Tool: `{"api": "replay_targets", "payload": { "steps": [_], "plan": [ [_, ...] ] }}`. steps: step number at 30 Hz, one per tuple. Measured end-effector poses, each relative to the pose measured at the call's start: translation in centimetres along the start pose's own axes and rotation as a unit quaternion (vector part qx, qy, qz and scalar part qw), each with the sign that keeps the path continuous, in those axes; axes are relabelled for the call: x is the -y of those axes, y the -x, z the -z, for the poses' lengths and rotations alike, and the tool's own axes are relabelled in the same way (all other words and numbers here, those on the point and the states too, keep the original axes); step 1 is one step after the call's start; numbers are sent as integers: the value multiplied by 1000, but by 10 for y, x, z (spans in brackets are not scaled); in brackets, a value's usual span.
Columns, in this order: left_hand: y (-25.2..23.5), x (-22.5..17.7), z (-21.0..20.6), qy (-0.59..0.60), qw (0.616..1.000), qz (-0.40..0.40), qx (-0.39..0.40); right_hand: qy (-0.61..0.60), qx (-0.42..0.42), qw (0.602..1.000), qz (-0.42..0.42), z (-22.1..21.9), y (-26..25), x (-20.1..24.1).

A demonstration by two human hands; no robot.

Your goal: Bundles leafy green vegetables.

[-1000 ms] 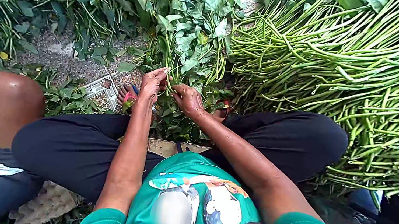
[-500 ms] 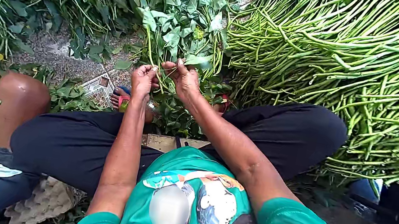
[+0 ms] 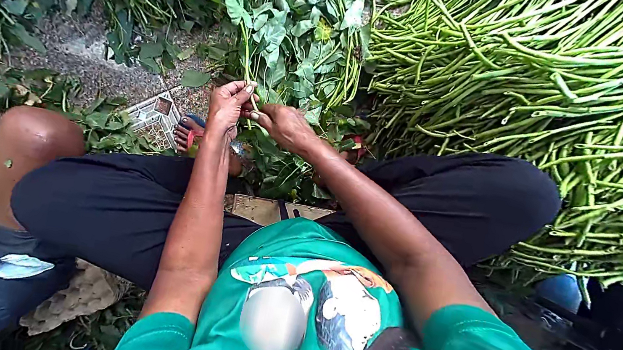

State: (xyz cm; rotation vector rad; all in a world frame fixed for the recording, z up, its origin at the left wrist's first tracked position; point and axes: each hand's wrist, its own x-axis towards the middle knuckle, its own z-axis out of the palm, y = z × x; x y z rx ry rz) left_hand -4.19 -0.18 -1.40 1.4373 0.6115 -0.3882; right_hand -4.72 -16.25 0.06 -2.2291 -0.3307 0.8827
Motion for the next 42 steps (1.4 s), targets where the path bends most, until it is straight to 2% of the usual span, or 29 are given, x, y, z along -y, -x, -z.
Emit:
{"api": "replay_targets", "payload": {
  "steps": [2,4,5,7,9,10,13,16,19,21,22,24,26,30,35,38,42],
  "plan": [
    [0,0,5,29,999,-9,-24,13,-22,1000,8,-20,-1,6],
    [-6,2,20,57,996,-19,-60,47,-33,998,27,-36,21,5],
    [-10,6,29,72,995,-13,-69,68,-18,997,28,-41,36,2],
    [-16,13,36,87,994,26,-65,94,65,993,-20,-34,59,-2],
    [-18,22,27,107,990,63,-62,109,122,985,-54,-14,69,0],
    [-20,26,21,129,986,77,-69,109,126,985,-53,-4,72,2],
    [-25,30,14,183,975,102,-78,76,76,994,-5,2,91,7],
    [-25,23,7,199,971,118,-55,58,2,996,63,-5,105,4],
    [-29,27,9,245,956,132,-95,33,-87,982,163,-10,120,12],
    [-38,33,24,242,953,137,-117,34,-100,974,202,-10,124,13],
    [-39,34,29,211,961,135,-118,53,-71,980,180,-5,120,10],
    [-38,34,24,112,979,129,-110,130,37,988,73,11,97,-1],
    [-35,38,10,7,988,122,-93,202,100,974,-12,13,61,-20],
    [-37,62,-20,-35,986,145,-71,198,54,978,-45,-4,8,-45],
    [-49,84,-38,-52,979,160,-113,129,32,990,-58,-17,-7,-44],
    [-56,84,-38,-31,979,169,-106,89,-7,994,-62,-25,-14,-44],
    [-53,74,-43,-19,987,138,-78,61,-56,992,-96,-32,-32,-47]
  ]
}}
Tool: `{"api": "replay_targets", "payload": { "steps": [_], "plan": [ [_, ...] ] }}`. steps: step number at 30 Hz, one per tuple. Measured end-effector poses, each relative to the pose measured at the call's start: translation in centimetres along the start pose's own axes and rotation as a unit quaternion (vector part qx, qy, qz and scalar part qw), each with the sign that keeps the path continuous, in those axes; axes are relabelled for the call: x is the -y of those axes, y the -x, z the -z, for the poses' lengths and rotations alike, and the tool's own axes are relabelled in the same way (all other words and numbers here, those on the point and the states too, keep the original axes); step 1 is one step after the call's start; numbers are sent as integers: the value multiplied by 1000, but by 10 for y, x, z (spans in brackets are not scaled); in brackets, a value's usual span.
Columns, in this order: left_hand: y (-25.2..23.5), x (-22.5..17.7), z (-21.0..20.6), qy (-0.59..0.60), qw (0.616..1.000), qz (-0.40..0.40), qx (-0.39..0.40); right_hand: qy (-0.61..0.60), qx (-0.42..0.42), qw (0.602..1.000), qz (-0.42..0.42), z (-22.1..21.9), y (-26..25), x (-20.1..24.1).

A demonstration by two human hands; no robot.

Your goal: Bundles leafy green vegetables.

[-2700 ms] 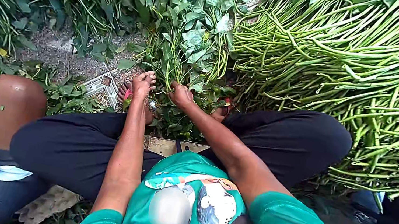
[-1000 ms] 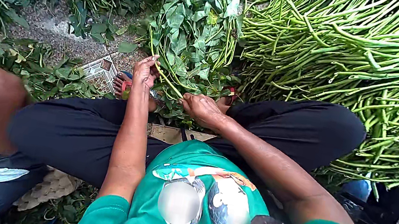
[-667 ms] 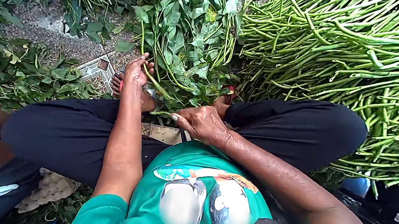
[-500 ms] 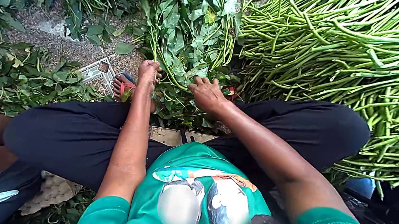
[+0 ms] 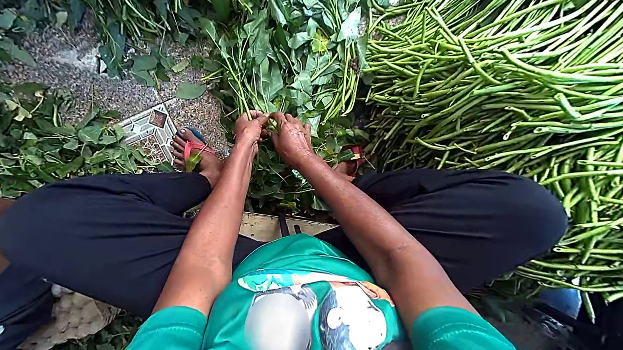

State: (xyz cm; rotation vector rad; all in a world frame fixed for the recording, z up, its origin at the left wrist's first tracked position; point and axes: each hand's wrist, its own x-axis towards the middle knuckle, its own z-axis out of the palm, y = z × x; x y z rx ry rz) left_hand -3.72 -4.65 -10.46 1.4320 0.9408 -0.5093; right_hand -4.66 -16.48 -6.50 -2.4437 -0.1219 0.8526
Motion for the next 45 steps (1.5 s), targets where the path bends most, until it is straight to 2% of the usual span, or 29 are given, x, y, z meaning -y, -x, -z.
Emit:
{"api": "replay_targets", "payload": {
  "steps": [6,11,16,21,25,30,33,36,38,41,43,45],
  "plan": [
    [16,-13,2,-7,1000,-16,25,-157,-28,986,-57,5,-10,-9],
    [22,-18,-2,-27,998,-31,38,-200,-50,978,-39,7,-2,-4],
    [23,-25,6,-21,998,-43,42,-215,-37,975,-31,3,6,-3],
    [31,-32,10,-36,997,-49,50,-102,-21,994,17,7,9,-3],
    [33,-42,21,12,997,-70,3,-50,15,996,71,-3,35,-3],
    [14,-41,53,59,997,-41,-36,-3,137,982,128,-8,110,6],
    [1,-37,70,-25,998,-30,-42,46,209,969,124,-5,139,5],
    [-5,-35,78,-122,991,-10,-56,117,227,963,85,1,123,-11],
    [-5,-30,80,-200,976,-32,-81,146,212,964,68,5,110,-17],
    [-10,-22,77,-279,951,-47,-124,100,179,977,58,10,98,-18],
    [-24,-6,74,-274,952,4,-137,76,179,979,54,10,96,-17],
    [-43,16,70,-170,976,54,-124,71,176,980,55,8,96,-19]
  ]
}}
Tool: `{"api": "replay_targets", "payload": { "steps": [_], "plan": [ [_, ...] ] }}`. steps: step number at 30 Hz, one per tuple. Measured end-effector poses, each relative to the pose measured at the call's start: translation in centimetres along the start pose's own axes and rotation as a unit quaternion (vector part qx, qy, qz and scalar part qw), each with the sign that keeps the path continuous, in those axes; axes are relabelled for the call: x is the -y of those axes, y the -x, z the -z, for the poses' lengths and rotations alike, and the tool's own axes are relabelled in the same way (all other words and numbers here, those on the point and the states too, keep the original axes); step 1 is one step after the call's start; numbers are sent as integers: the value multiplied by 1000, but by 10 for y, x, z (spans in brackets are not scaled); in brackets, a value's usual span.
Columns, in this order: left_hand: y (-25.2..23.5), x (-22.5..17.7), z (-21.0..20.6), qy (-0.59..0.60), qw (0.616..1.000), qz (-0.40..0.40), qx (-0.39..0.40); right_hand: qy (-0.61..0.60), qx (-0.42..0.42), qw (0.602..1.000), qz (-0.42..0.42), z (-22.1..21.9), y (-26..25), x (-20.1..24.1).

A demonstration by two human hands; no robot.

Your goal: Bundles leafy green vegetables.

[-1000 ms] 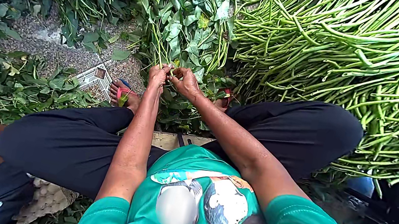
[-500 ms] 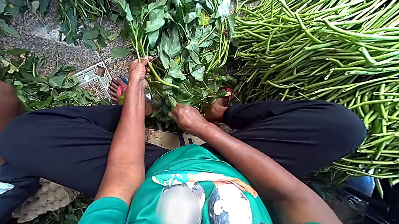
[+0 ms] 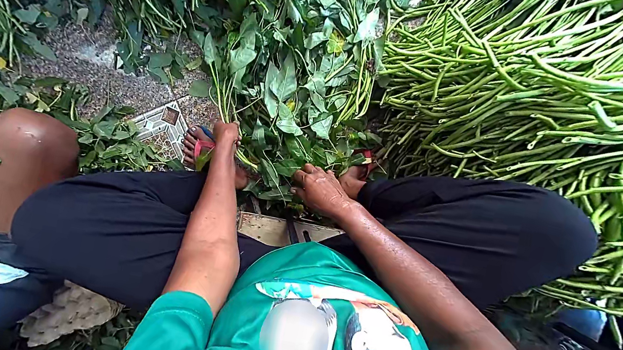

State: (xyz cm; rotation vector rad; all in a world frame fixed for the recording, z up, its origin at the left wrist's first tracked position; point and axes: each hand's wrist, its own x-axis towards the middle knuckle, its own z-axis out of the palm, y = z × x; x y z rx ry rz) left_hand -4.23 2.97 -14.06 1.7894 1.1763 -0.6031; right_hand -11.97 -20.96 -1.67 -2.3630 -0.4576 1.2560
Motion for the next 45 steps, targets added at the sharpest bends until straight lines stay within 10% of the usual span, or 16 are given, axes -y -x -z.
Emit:
{"api": "replay_targets", "payload": {
  "steps": [4,11,17,24,30,39,45],
  "plan": [
    [-12,13,-6,204,975,54,69,-64,-54,996,30,1,-4,-4],
    [32,-39,27,-27,997,-49,61,-147,-212,962,94,45,-62,14],
    [92,-59,42,98,976,-166,106,-205,-145,960,123,42,-97,27],
    [101,-47,54,201,944,-263,8,-118,-209,953,184,24,-5,48],
    [82,-55,71,168,944,-283,-35,30,-30,996,72,3,31,16],
    [143,-73,58,292,924,-237,66,-22,-202,976,84,44,-10,60],
    [144,-51,59,579,780,-101,216,-347,-150,904,198,47,-14,20]
  ]
}}
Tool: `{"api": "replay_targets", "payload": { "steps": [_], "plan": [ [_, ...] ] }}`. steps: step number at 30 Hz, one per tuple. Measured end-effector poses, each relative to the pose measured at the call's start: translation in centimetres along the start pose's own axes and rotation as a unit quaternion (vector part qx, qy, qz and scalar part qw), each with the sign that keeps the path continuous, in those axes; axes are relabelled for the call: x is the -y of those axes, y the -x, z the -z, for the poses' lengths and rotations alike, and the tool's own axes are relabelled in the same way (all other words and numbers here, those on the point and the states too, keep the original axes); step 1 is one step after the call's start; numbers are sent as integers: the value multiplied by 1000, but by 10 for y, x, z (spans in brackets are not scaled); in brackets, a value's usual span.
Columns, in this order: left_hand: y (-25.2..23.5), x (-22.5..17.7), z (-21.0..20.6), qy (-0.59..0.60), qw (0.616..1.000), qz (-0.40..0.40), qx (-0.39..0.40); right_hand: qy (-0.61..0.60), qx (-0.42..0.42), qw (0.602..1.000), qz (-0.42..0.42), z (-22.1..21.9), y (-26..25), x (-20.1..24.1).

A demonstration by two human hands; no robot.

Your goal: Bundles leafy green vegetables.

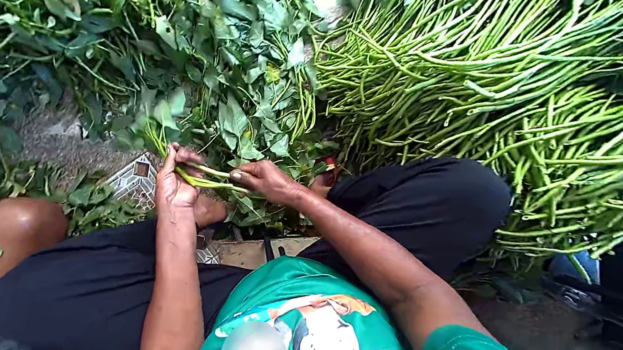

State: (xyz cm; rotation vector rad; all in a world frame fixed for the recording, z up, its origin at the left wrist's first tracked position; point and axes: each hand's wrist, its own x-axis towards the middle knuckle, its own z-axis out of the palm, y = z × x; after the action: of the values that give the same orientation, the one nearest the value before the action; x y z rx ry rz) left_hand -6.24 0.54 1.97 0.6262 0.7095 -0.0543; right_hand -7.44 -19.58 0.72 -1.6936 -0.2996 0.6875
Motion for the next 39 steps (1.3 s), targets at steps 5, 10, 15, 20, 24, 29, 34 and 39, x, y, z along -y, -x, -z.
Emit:
{"api": "replay_targets", "payload": {
  "steps": [5,10,15,20,24,29,34,39],
  "plan": [
    [-5,15,-25,-33,996,-79,1,24,-178,984,5,25,-35,-12],
    [-2,-21,-34,-241,903,-355,-22,105,-313,920,-211,110,-72,-55],
    [-15,10,-30,-202,965,-161,-40,339,-195,833,-391,117,-72,-80],
    [-31,37,-13,-106,992,60,-16,258,-172,876,-370,121,-61,-85],
    [-36,36,-4,-239,970,32,17,-7,-168,957,-235,75,-41,-52],
    [-23,35,-2,-357,932,28,63,-6,-143,984,-105,-22,13,-13],
    [-37,37,-5,-363,932,14,15,164,-81,981,-59,-42,25,-26],
    [-36,34,-3,-370,928,-7,39,165,17,980,-114,-10,8,-30]
  ]
}}
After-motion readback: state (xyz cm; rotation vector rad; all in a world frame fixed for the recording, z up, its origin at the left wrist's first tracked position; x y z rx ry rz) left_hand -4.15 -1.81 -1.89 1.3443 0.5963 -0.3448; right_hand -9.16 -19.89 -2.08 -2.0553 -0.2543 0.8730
